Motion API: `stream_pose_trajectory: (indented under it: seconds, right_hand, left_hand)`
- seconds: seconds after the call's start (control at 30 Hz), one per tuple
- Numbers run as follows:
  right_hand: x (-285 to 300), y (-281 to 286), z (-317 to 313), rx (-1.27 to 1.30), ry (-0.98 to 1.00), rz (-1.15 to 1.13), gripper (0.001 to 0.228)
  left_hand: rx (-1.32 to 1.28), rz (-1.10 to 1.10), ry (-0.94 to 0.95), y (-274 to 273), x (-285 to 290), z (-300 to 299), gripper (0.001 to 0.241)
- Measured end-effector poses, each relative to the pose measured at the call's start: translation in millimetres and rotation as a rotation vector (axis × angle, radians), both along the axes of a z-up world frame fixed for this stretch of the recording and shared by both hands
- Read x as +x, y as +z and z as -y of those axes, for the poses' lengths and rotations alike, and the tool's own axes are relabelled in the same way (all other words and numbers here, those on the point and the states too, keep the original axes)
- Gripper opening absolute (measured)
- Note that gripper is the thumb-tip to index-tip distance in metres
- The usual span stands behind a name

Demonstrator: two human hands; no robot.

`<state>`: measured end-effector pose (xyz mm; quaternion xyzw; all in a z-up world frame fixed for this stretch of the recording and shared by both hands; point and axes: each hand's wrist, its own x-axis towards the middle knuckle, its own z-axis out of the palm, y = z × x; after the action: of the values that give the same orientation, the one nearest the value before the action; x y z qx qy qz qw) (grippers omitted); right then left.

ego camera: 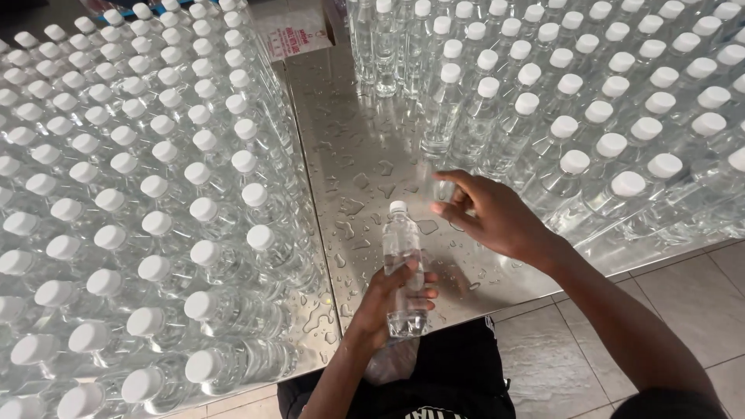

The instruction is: Manually placing and screwing caps onto plastic water bottles on a production table.

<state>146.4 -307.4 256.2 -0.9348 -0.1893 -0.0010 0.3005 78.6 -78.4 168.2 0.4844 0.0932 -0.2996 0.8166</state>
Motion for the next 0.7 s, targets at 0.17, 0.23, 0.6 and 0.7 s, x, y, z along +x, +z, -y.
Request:
stream_pose_trajectory:
  seconds: [0.17, 0.23, 0.6, 0.7]
  right_hand:
    - [-31.7, 14.4, 14.4, -0.021, -0.093, -0.18, 0.052]
    - [-38.8, 17.2, 19.1, -0.062, -0.133, -0.24, 0.049]
    - [-39.9, 6.9, 17.9, -0.113, -0.161, -0.303, 0.037]
    - [-40.6, 5.7, 18.0, -0.122, -0.155, -0.302, 0.035]
  left_hand:
    - [-0.126, -0.075, 0.005, -14.7, 10.3, -5.9, 0.061]
    - [-0.151, -0.08, 0.007, -9.9, 11.0, -7.3, 0.068]
    - [-0.222, -0.066, -0.027, -29.3, 13.8, 0.7, 0.062]
    - [-0.267, -0.088, -0.02, -23.6, 12.3, 2.6, 0.054]
